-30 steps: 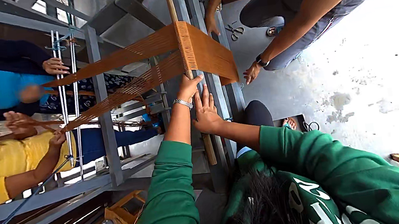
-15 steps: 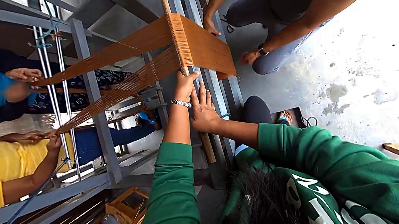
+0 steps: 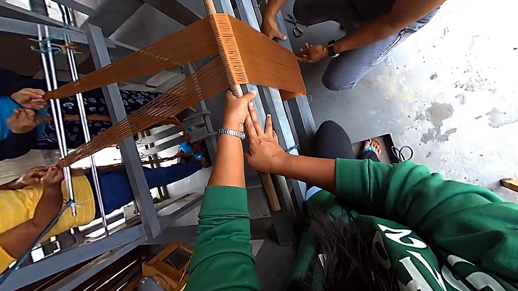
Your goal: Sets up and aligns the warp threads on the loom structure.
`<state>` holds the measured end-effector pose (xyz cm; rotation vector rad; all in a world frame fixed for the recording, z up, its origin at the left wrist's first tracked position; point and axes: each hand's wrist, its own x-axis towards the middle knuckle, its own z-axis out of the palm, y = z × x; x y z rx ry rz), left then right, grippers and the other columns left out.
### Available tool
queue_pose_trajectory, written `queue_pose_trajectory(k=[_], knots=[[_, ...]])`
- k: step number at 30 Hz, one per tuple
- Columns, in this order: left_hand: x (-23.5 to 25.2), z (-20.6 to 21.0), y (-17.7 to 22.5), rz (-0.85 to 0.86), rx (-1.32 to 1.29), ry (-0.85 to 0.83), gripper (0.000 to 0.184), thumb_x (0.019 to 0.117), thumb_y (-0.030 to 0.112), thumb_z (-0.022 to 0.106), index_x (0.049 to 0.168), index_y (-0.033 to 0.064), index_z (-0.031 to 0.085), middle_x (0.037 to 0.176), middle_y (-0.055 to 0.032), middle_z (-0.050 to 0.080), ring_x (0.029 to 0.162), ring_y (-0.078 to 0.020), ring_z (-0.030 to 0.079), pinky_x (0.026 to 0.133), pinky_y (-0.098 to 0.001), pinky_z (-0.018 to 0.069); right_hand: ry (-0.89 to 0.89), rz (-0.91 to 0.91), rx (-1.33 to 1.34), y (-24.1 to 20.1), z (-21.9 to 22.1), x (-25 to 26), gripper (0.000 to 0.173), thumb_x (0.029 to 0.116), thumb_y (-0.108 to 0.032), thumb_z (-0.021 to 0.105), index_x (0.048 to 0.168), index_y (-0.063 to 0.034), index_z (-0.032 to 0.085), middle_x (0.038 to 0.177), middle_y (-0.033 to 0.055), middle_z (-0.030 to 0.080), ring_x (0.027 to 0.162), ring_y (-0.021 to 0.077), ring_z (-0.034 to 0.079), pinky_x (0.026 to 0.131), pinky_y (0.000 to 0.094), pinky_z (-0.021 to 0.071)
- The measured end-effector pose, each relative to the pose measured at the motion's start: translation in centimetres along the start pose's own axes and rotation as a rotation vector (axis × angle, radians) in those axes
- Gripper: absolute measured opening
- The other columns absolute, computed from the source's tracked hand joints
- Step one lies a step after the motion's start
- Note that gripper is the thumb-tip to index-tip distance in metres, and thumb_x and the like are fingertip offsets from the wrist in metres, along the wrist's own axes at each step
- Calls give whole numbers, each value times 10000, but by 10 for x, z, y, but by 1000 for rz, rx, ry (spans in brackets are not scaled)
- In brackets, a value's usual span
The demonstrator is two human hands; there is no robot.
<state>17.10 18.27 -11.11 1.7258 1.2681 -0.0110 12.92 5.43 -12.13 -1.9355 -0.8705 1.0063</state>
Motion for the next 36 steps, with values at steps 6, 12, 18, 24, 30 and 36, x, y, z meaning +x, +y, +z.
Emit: queue_pose_trajectory(k=[6,12,18,24,30,36], knots=[[0,-4,1,8,-3,4,624,947,169,751,1455,-14,438,1347,-230,581,1206,-270,598,1035,-432,497,-7,-21,7,-2,0,2,1121,862,-224,723,1667,-112,-50,1724,37,-239,1549,529,85,965,728,444],[0,-3,1,14,-9,11,612,943,162,758,1445,-21,459,1344,-233,585,1202,-278,599,1033,-439,497,12,-36,27,2,3,3,1105,854,-207,724,1670,-108,-16,1731,29,-216,1550,517,101,966,728,437],[0,3,2,16,33,23,604,948,184,753,1431,-42,469,1326,-259,591,1193,-320,603,1030,-485,498,-36,-29,67,9,-2,5,1057,893,-227,680,1673,-137,-27,1729,29,-222,1569,491,39,1022,730,397],[0,5,1,-4,35,22,613,964,185,737,1447,-42,434,1328,-266,581,1190,-328,597,1023,-490,494,-99,-20,28,10,-5,5,1061,926,-294,649,1660,-118,-97,1715,55,-259,1581,472,-19,1130,696,317],[1,2,-2,12,22,15,568,948,179,758,1399,-39,490,1282,-247,606,1137,-299,616,991,-466,513,-101,10,12,4,-5,4,1054,933,-282,646,1659,-120,-100,1708,44,-282,1580,474,-33,1123,704,320],[-2,2,1,2,24,14,588,953,171,752,1429,-35,475,1327,-244,597,1196,-303,602,1030,-468,496,-88,0,22,6,-4,4,1055,922,-255,650,1661,-113,-89,1712,57,-270,1581,469,-33,1111,716,320]])
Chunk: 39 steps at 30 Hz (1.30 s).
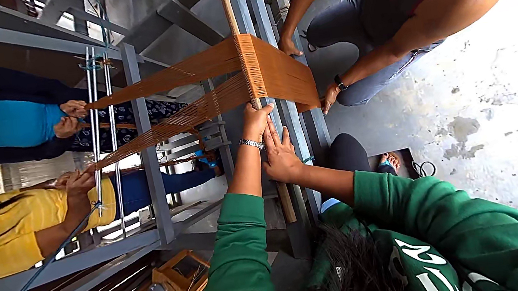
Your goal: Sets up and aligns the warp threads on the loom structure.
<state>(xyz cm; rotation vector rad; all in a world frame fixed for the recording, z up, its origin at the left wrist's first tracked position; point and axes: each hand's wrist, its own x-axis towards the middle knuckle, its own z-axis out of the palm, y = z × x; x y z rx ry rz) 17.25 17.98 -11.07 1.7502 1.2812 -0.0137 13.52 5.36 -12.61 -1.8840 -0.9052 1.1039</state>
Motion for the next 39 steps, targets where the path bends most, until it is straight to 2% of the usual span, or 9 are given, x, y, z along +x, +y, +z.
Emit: queue_pose_trajectory(k=[7,13,22,26,29,33,36,37,39], knots=[[0,0,1,5,-3,4,571,949,164,756,1406,-43,482,1307,-251,596,1169,-305,605,1009,-467,502,21,-16,-5,2,2,1,1065,911,-252,659,1660,-102,-83,1711,51,-273,1579,472,-21,1084,708,354],[0,1,0,18,2,4,604,949,166,753,1442,-36,468,1355,-251,587,1237,-307,593,1058,-478,489,42,-29,21,3,1,0,1033,903,-231,656,1665,-87,-27,1726,65,-227,1573,493,9,1073,728,354],[3,1,-1,4,32,4,581,954,193,752,1417,-29,480,1277,-247,611,1116,-302,624,972,-470,516,84,-46,-1,6,4,-1,1053,875,-236,677,1664,-77,-3,1736,80,-183,1562,502,75,1021,707,412],[2,0,0,-6,46,0,601,948,205,759,1435,-19,487,1326,-241,609,1200,-312,614,1035,-487,499,108,-56,0,7,7,-1,1036,873,-228,675,1663,-71,24,1737,75,-179,1563,496,86,1008,706,424],[2,1,-1,4,21,-6,558,954,188,748,1404,-20,492,1250,-233,617,1085,-293,623,954,-466,518,103,-47,-1,5,7,-1,1059,875,-231,672,1666,-92,-17,1733,70,-198,1564,496,78,1004,709,427],[3,1,-2,3,2,-8,568,956,180,746,1420,-18,484,1275,-234,615,1116,-293,624,980,-466,514,112,-47,14,6,7,-1,1069,869,-247,684,1670,-106,-10,1734,54,-199,1564,499,82,1003,724,425],[4,1,-4,9,4,-3,565,953,178,748,1409,-23,483,1252,-233,614,1087,-287,621,959,-457,515,101,-58,26,6,5,-2,1063,877,-243,690,1668,-96,-5,1733,55,-204,1571,489,59,1034,733,391],[4,1,-3,8,5,-4,577,952,178,749,1419,-24,478,1279,-239,609,1125,-295,619,984,-464,510,90,-61,38,5,2,-3,1088,870,-239,711,1667,-94,-15,1734,59,-199,1573,490,46,1059,752,352],[3,0,-1,7,-2,-7,599,950,174,752,1436,-28,468,1322,-247,598,1186,-302,609,1025,-465,499,91,-69,84,0,-5,-5,1131,844,-224,755,1667,-93,-10,1745,67,-148,1583,475,16,1114,806,213]])
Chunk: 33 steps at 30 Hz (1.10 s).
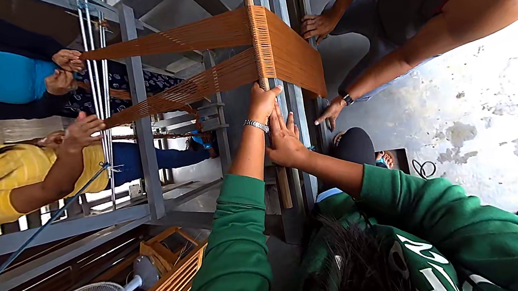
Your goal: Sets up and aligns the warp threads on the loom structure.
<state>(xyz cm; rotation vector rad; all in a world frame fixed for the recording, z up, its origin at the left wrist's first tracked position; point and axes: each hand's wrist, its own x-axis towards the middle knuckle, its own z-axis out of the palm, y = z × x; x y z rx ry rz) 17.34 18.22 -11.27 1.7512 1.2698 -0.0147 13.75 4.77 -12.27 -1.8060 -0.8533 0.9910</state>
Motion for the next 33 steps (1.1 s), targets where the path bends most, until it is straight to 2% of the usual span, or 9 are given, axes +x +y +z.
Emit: queue_pose_trajectory(k=[4,7,15,18,21,24,26,29,33], knots=[[0,-2,0,-19,49,-15,624,954,215,747,1452,-13,448,1310,-238,610,1169,-290,629,1027,-453,513,144,-52,-45,-5,12,5,1035,848,-288,740,1632,9,133,1736,200,17,1601,411,-36,1219,727,43],[2,-1,-2,-16,20,-32,659,962,221,738,1481,-10,405,1344,-240,589,1187,-290,620,1036,-447,508,221,-86,-89,1,23,10,920,902,-255,712,1596,63,199,1722,246,44,1604,403,-31,1254,662,59],[2,-2,-5,-20,-24,-90,617,1014,243,665,1498,0,368,1269,-233,605,1085,-262,630,977,-414,519,239,-140,-94,-2,18,4,989,837,-90,727,1608,69,127,1715,265,44,1593,445,15,1232,677,154],[0,-10,1,-34,35,-167,660,1049,347,611,1533,15,308,1225,-200,613,1036,-214,628,951,-367,518,243,-164,-160,-4,19,3,1065,809,-22,727,1599,113,25,1701,307,-8,1597,435,-1,1256,652,93],[-3,-21,9,-61,64,-249,757,1055,524,523,1579,31,287,1484,-230,517,1336,-277,555,1127,-444,452,224,-145,-235,-7,20,6,1090,794,20,720,1591,128,-15,1699,313,-17,1595,447,7,1237,687,133],[-4,-27,9,-56,-9,-300,759,1058,646,350,1496,31,429,1418,-215,537,1284,-271,543,1074,-469,456,187,-132,-252,-8,20,7,1086,821,44,690,1624,49,-40,1696,312,-67,1584,480,-6,1193,737,185],[-2,-34,0,-53,-208,-346,872,1017,749,237,1561,91,410,1523,-160,515,1379,-261,528,1124,-501,466,140,-112,-262,-11,18,8,1068,831,32,693,1656,-42,20,1688,324,-95,1574,509,-25,1190,748,193],[5,-47,-24,12,-639,-179,1021,934,842,40,1617,125,288,1588,-126,456,1406,-283,510,1100,-530,485,80,-70,-243,-19,11,6,1057,795,50,737,1651,-35,123,1689,293,-167,1580,476,-83,1207,727,176],[43,-95,-51,88,-993,231,852,1002,770,112,1586,181,309,1525,-102,510,1349,-290,546,1046,-550,495,78,-49,-285,-18,13,6,1038,795,43,731,1642,-6,133,1684,295,-185,1582,468,-88,1209,714,186]])
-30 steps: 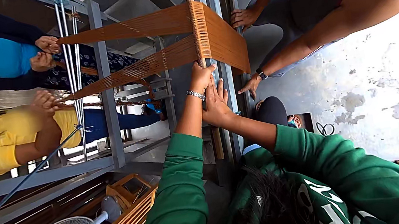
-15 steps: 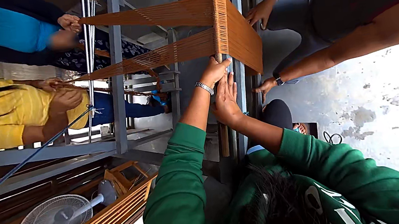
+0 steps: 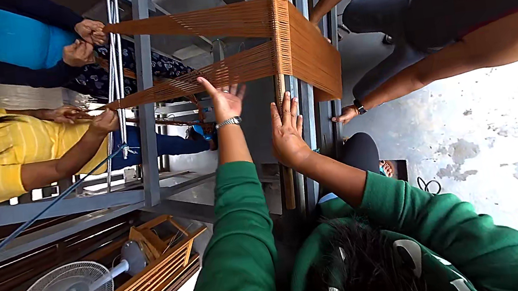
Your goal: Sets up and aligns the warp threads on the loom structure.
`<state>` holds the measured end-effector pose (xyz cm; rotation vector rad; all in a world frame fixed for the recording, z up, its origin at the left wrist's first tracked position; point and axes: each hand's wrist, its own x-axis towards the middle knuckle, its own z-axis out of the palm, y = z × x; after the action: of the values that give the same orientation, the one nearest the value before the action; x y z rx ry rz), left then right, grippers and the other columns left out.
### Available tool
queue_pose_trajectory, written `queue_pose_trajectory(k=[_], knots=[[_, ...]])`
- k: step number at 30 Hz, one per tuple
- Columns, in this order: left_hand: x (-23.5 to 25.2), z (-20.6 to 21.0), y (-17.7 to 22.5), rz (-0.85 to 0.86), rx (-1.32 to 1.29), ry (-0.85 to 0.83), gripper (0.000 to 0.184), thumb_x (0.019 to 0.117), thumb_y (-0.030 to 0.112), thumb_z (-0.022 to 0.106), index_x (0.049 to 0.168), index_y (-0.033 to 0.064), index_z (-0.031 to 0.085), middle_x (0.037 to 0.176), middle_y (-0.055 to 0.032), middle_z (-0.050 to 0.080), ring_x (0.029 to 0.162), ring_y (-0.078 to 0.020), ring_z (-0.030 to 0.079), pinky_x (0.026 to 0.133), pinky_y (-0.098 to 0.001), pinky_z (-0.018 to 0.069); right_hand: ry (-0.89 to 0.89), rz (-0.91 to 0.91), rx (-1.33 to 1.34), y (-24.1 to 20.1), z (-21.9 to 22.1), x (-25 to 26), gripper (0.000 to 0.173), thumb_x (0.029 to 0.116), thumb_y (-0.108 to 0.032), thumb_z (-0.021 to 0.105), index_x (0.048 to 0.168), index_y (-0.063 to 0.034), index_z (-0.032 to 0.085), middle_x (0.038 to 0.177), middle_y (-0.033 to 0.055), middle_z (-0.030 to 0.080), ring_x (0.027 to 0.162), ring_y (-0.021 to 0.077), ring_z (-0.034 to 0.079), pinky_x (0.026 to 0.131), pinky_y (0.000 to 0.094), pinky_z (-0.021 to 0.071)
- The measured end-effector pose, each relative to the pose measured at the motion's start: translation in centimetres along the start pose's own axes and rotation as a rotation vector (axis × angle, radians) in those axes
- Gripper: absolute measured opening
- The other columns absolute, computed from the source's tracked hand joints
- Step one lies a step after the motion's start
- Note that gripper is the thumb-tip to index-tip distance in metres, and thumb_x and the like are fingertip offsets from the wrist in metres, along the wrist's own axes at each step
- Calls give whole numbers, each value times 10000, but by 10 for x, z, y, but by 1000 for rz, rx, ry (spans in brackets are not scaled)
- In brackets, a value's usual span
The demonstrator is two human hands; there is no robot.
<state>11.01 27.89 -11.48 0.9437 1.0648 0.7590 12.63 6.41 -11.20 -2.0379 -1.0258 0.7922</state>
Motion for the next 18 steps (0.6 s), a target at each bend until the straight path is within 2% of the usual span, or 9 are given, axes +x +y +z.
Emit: queue_pose_trajectory(k=[3,5,9,13,18], knots=[[25,-25,15,82,46,152,649,1106,562,260,1572,113,302,1491,-153,522,1293,-300,589,1018,-510,533,-8,19,-45,0,6,3,1021,835,36,707,1651,-19,95,1683,294,-188,1578,480,-94,1194,745,173],[31,-38,26,102,173,180,614,1119,484,345,1572,74,282,1490,-176,522,1287,-296,598,1018,-487,539,-1,20,-46,-1,8,5,1030,831,38,708,1653,-27,90,1685,291,-185,1578,479,-95,1187,757,169],[31,-45,40,128,321,103,574,1126,445,356,1533,41,350,1451,-174,560,1270,-272,612,1022,-451,539,-8,27,-50,-2,6,7,1098,794,50,744,1657,-36,70,1686,284,-191,1577,477,-109,1183,767,165],[29,-54,43,124,430,70,570,1125,455,353,1497,27,410,1392,-167,607,1200,-247,652,995,-414,552,5,24,-5,-2,5,5,1057,818,35,730,1657,-43,91,1697,267,-174,1585,456,-94,1191,748,178],[27,-51,35,97,412,26,552,1124,449,366,1487,37,423,1363,-159,630,1180,-248,668,971,-419,569,1,12,19,2,6,3,1060,807,41,730,1653,-33,96,1696,269,-176,1585,455,-100,1202,734,173]])
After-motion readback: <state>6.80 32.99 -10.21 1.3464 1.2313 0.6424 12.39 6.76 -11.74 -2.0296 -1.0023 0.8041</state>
